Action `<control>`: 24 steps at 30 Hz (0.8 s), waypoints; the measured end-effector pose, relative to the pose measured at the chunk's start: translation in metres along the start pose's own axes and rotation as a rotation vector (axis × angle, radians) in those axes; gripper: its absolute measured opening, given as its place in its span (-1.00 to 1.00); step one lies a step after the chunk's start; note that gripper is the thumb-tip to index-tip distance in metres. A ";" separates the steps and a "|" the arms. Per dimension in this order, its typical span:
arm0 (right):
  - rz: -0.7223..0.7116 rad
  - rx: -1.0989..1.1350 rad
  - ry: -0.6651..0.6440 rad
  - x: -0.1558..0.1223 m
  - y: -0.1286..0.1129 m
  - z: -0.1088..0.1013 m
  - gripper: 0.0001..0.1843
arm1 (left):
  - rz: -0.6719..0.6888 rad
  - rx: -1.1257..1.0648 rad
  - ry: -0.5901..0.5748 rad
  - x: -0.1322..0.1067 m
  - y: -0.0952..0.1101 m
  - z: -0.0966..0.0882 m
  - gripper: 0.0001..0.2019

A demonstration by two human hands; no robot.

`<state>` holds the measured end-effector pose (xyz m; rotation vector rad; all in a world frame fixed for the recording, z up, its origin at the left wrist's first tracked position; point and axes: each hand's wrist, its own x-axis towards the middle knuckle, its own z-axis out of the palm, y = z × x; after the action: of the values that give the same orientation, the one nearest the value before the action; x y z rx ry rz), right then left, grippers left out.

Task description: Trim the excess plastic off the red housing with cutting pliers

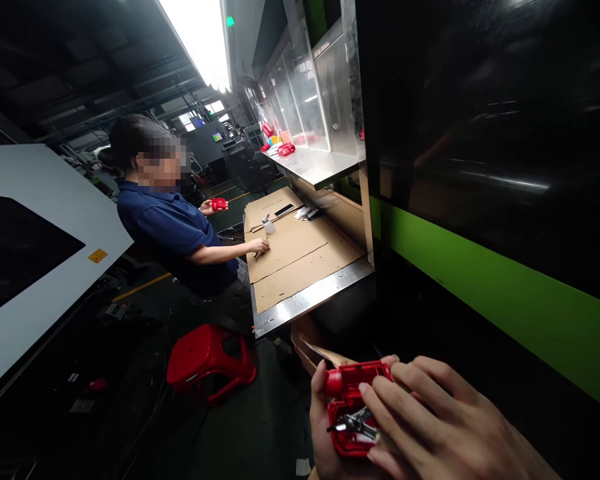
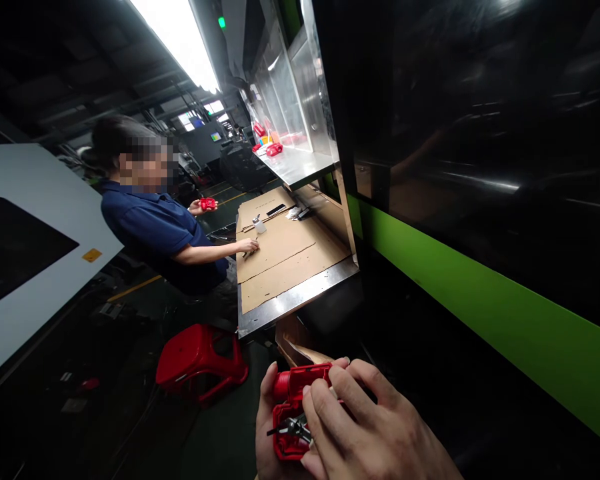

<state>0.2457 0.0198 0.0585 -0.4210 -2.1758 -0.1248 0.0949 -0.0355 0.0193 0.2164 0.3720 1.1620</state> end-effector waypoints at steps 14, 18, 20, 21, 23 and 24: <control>0.014 0.052 0.010 0.003 0.001 0.003 -0.78 | 0.073 -0.187 -0.018 0.010 -0.013 0.013 -0.18; -0.006 0.066 0.002 -0.001 0.002 0.008 -0.72 | 0.016 -0.273 0.035 0.011 -0.015 0.013 -0.15; -0.040 0.060 -0.029 -0.004 0.004 0.008 -0.77 | -0.008 -0.301 0.020 0.012 -0.015 0.011 -0.15; -0.047 0.058 -0.043 -0.006 0.006 0.007 -0.82 | 0.003 -0.303 0.011 0.012 -0.015 0.010 -0.15; 0.015 0.034 -0.047 -0.010 0.011 0.002 -0.81 | 0.054 -0.273 -0.009 0.014 -0.014 0.006 -0.17; 0.064 0.020 -0.054 -0.013 0.012 -0.002 -0.71 | 0.085 -0.243 -0.020 0.014 -0.014 0.004 -0.18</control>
<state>0.2582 0.0276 0.0487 -0.4872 -2.2119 -0.0562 0.1135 -0.0274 0.0159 0.0318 0.2027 1.2760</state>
